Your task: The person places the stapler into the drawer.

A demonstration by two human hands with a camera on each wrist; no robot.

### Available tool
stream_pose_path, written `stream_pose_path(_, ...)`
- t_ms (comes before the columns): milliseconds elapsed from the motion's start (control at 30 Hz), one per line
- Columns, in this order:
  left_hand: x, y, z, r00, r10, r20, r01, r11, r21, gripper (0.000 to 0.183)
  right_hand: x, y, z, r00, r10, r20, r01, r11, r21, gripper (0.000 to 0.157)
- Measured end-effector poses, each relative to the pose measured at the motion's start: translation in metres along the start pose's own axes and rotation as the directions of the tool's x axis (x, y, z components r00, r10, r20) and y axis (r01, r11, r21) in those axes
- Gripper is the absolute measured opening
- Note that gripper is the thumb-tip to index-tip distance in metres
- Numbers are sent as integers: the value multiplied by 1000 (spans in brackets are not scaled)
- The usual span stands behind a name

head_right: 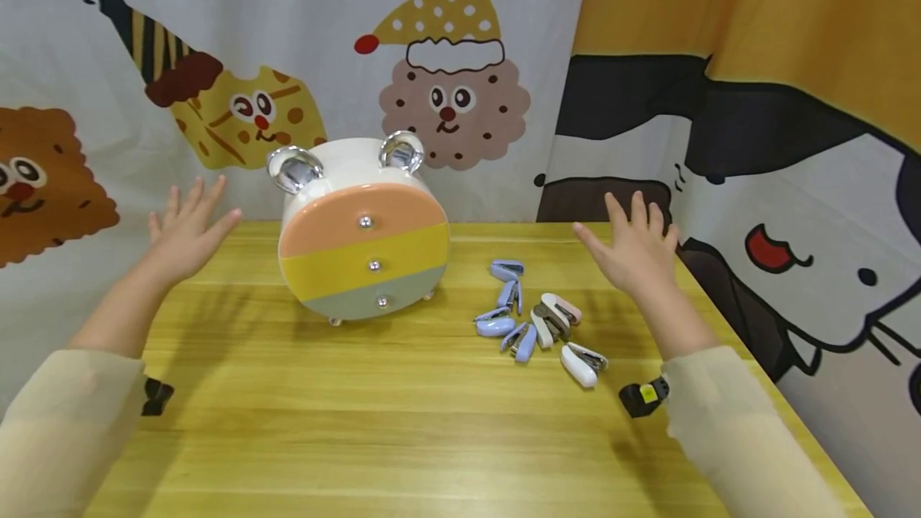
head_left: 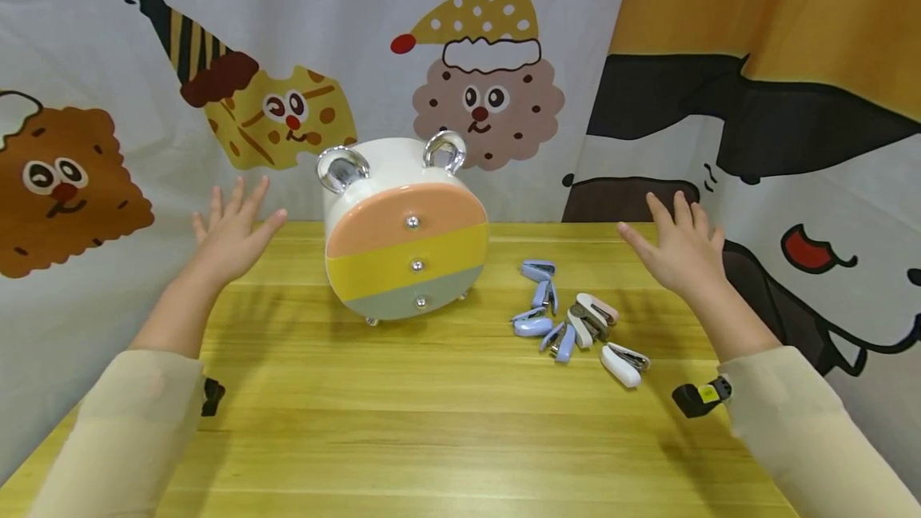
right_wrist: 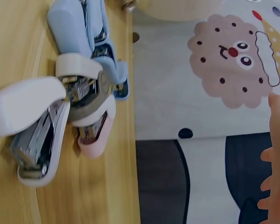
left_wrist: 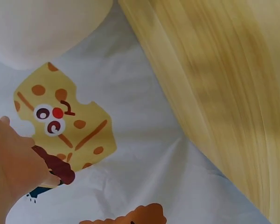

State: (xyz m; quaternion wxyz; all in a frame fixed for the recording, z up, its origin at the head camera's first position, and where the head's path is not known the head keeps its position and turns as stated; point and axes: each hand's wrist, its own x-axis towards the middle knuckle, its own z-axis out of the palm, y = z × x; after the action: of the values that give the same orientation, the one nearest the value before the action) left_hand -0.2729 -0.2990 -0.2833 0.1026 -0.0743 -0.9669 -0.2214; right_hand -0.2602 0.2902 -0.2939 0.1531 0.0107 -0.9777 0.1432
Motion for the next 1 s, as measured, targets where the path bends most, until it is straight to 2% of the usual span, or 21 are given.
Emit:
stream_pose_path(267, -4, 10, 1, 995, 41, -93, -50, 993, -103, 67, -7, -17, -5, 997, -8, -77, 12, 998, 55, 82)
stream_pose_path(533, -7, 24, 4, 971, 74, -227, -124, 970, -211, 66, -15, -37, -9, 985, -34, -172, 61, 986, 156, 77)
stream_pose_path(800, -10, 38, 12, 950, 88, -300, -183, 934, -306, 67, -22, -64, -11, 965, -58, -257, 118, 967, 225, 74)
stream_pose_path(1000, -9, 47, 18, 947, 69, -315, -193, 903, -383, 66, -25, -84, -6, 944, -94, -317, 185, 946, 268, 72)
